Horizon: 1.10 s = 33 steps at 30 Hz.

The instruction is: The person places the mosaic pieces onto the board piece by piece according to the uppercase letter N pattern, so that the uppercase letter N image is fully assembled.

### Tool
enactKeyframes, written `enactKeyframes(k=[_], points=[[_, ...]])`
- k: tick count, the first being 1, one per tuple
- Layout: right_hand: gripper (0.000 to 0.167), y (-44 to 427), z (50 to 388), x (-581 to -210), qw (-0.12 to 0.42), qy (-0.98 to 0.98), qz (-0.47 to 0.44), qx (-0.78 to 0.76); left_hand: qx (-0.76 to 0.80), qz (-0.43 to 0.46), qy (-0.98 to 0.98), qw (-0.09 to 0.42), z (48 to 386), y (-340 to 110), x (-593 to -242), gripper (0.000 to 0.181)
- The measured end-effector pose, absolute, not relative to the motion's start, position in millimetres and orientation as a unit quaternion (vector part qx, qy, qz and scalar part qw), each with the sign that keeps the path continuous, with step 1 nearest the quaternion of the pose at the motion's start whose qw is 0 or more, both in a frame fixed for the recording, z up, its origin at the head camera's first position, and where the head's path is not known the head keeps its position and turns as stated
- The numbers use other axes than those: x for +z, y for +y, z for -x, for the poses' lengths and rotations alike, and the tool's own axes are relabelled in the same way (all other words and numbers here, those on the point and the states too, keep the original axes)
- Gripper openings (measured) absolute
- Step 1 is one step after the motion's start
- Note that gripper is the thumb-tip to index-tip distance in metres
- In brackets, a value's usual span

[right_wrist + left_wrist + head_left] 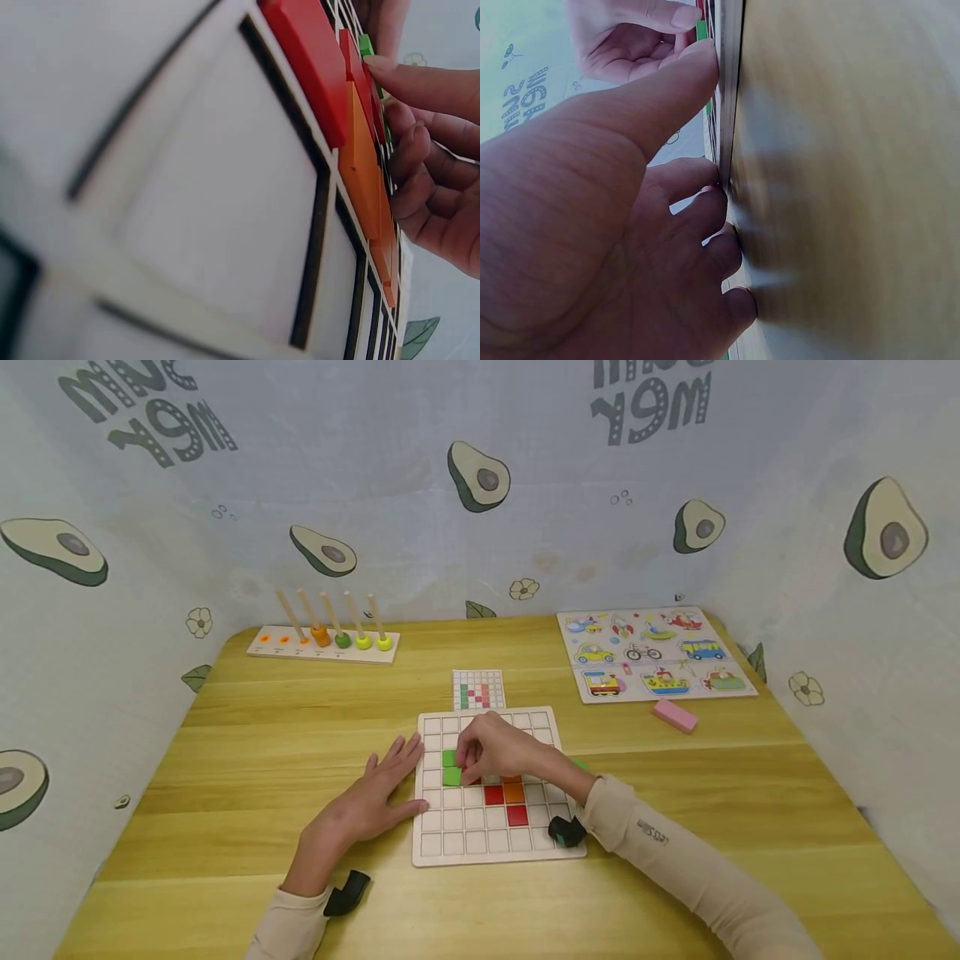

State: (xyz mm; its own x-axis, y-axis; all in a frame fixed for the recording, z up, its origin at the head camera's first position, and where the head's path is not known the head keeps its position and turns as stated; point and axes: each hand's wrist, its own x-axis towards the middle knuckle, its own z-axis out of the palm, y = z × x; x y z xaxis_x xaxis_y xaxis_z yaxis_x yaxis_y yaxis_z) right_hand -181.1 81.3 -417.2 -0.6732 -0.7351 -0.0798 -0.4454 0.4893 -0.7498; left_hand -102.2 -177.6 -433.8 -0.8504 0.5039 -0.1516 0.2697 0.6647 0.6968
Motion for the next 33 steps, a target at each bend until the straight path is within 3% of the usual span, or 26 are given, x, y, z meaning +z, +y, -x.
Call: enactKeyframes(k=[7,15,33], points=[[0.010,79.7,180.5,-416.4,0.199,0.834,0.369,-0.358,0.350,-0.215,0.896,0.169,102.8,-176.7,-433.8,0.084],[0.018,76.4,177.5,-415.9,0.196,0.837,0.398,-0.322,0.350,-0.213,0.897,0.170,102.6,-176.6,-433.8,0.085],[0.017,76.5,176.9,-411.4,0.186,0.856,0.380,-0.299,0.357,-0.215,0.894,0.167,102.4,-176.9,-432.6,0.084]])
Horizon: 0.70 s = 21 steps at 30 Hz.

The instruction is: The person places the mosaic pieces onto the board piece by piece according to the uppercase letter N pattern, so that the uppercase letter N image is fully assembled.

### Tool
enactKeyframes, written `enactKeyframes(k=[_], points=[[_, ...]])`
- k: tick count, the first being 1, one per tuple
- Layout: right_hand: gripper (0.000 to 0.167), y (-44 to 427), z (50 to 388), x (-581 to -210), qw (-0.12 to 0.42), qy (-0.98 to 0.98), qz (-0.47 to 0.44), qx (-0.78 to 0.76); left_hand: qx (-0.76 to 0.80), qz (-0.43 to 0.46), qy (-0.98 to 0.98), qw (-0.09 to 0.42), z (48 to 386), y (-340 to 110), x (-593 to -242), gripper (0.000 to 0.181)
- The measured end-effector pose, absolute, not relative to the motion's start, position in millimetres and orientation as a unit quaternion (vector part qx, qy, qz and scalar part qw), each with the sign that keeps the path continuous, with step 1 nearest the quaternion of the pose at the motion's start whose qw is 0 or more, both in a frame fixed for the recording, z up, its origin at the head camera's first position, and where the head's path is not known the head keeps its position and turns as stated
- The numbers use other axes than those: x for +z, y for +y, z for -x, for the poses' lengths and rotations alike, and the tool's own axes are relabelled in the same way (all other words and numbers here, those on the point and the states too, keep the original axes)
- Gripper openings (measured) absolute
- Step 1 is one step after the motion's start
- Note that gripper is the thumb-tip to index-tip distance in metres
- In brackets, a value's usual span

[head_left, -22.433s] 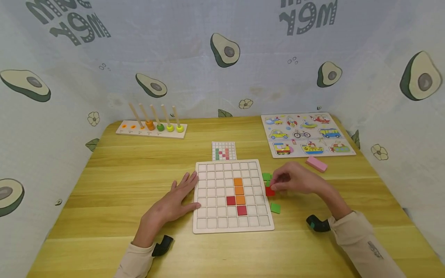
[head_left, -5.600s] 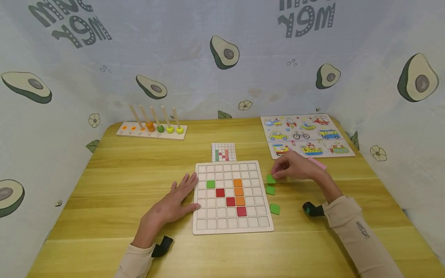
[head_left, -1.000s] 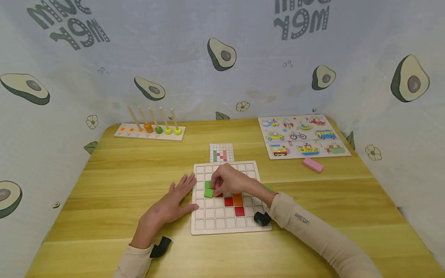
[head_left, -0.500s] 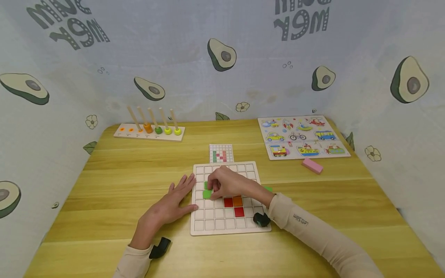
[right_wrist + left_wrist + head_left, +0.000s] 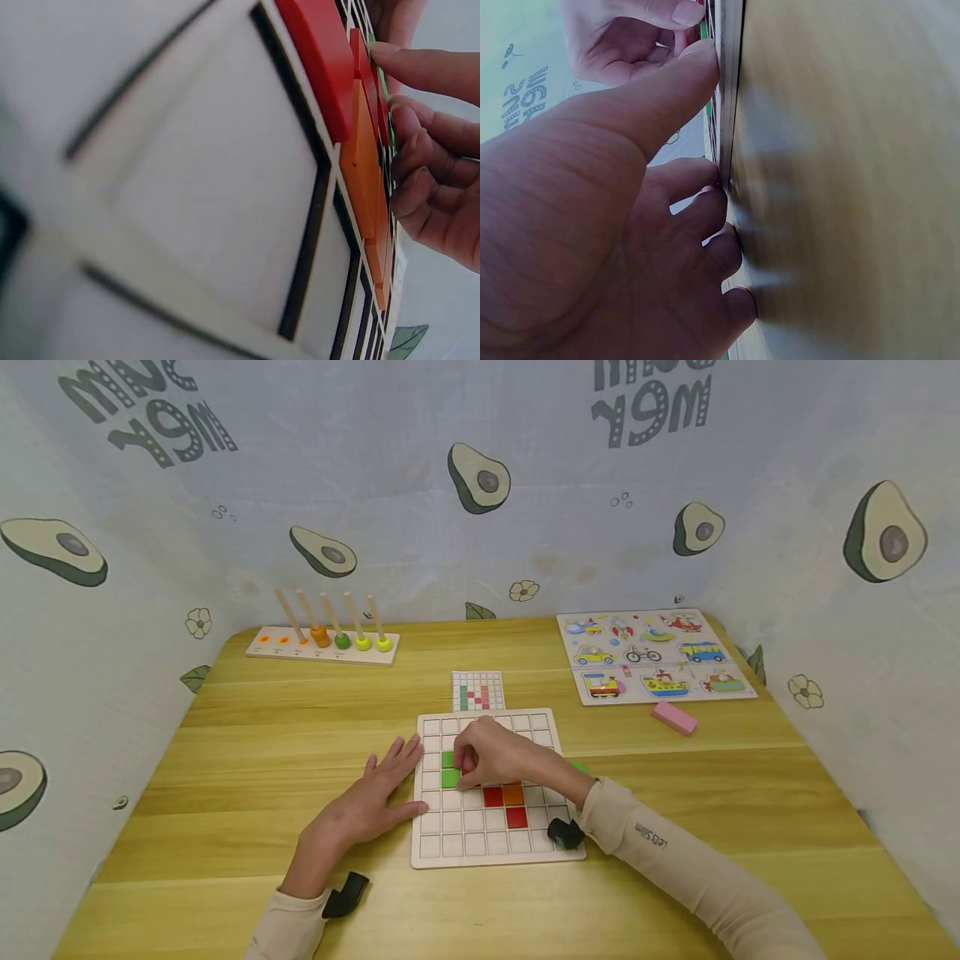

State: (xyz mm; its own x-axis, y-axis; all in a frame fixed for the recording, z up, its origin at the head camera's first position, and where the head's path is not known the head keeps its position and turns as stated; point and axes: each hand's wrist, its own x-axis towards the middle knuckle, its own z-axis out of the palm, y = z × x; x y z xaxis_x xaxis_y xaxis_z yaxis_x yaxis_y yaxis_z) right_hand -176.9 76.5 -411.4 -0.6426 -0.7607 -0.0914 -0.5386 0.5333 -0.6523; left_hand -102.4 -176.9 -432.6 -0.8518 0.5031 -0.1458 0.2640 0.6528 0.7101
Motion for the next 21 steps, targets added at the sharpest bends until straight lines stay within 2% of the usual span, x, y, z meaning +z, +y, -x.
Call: enactKeyframes(k=[12,21], points=[[0.012,84.7,181.6,-407.9,0.185,0.844,0.395,-0.314,0.353,-0.214,0.896,0.165,102.5,-178.1,-433.3,0.084],[0.014,125.0,191.9,-391.4,0.241,0.817,0.395,-0.345,0.358,-0.211,0.894,0.166,101.6,-176.8,-433.0,0.084]])
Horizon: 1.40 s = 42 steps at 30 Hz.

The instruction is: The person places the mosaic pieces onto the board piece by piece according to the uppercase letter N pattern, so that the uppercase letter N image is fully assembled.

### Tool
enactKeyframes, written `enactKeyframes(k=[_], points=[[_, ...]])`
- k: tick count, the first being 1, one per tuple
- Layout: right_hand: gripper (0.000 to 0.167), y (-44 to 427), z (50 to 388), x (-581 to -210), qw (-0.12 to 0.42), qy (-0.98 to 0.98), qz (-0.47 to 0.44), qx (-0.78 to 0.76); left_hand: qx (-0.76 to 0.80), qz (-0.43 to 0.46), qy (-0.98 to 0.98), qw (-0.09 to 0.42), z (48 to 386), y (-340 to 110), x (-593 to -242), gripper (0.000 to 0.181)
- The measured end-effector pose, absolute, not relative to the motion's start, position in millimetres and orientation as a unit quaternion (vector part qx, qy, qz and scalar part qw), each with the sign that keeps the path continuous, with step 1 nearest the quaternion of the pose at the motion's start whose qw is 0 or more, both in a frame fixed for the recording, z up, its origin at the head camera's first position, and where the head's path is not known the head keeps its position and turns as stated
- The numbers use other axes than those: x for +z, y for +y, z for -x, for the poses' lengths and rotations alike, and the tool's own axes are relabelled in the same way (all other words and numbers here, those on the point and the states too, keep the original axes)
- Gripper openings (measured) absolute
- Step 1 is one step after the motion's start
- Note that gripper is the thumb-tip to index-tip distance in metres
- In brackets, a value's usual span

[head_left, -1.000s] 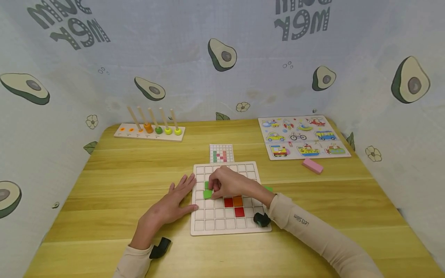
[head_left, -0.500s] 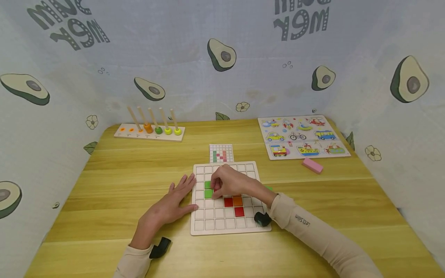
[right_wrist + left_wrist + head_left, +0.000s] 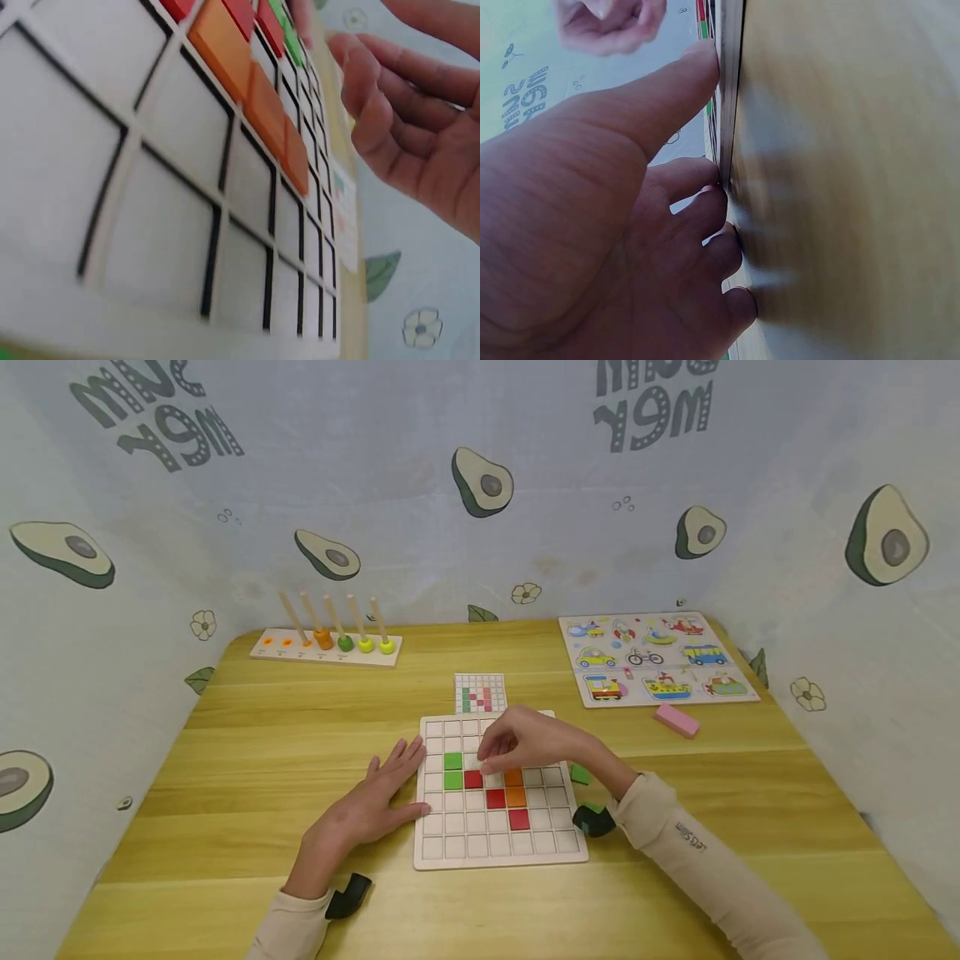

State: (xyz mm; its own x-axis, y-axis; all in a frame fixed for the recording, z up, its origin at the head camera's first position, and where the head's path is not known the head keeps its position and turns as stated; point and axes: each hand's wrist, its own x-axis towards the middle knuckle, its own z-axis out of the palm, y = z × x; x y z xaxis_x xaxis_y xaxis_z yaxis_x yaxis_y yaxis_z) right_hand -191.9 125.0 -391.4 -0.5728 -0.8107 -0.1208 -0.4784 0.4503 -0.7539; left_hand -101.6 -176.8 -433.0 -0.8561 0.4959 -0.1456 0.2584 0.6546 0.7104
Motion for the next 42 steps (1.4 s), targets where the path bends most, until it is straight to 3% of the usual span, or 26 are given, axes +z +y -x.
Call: enactKeyframes(k=[10,21,42], points=[[0.021,191.3,196.8,-389.6,0.246,0.807,0.371,-0.388,0.353,-0.214,0.896,0.166,101.6,-176.4,-432.6,0.084],[0.021,233.2,191.7,-396.5,0.256,0.799,0.357,-0.412,0.353,-0.218,0.895,0.164,100.8,-176.0,-433.7,0.084],[0.027,263.8,178.5,-417.0,0.221,0.842,0.316,-0.377,0.351,-0.215,0.897,0.164,100.9,-176.8,-434.6,0.084]])
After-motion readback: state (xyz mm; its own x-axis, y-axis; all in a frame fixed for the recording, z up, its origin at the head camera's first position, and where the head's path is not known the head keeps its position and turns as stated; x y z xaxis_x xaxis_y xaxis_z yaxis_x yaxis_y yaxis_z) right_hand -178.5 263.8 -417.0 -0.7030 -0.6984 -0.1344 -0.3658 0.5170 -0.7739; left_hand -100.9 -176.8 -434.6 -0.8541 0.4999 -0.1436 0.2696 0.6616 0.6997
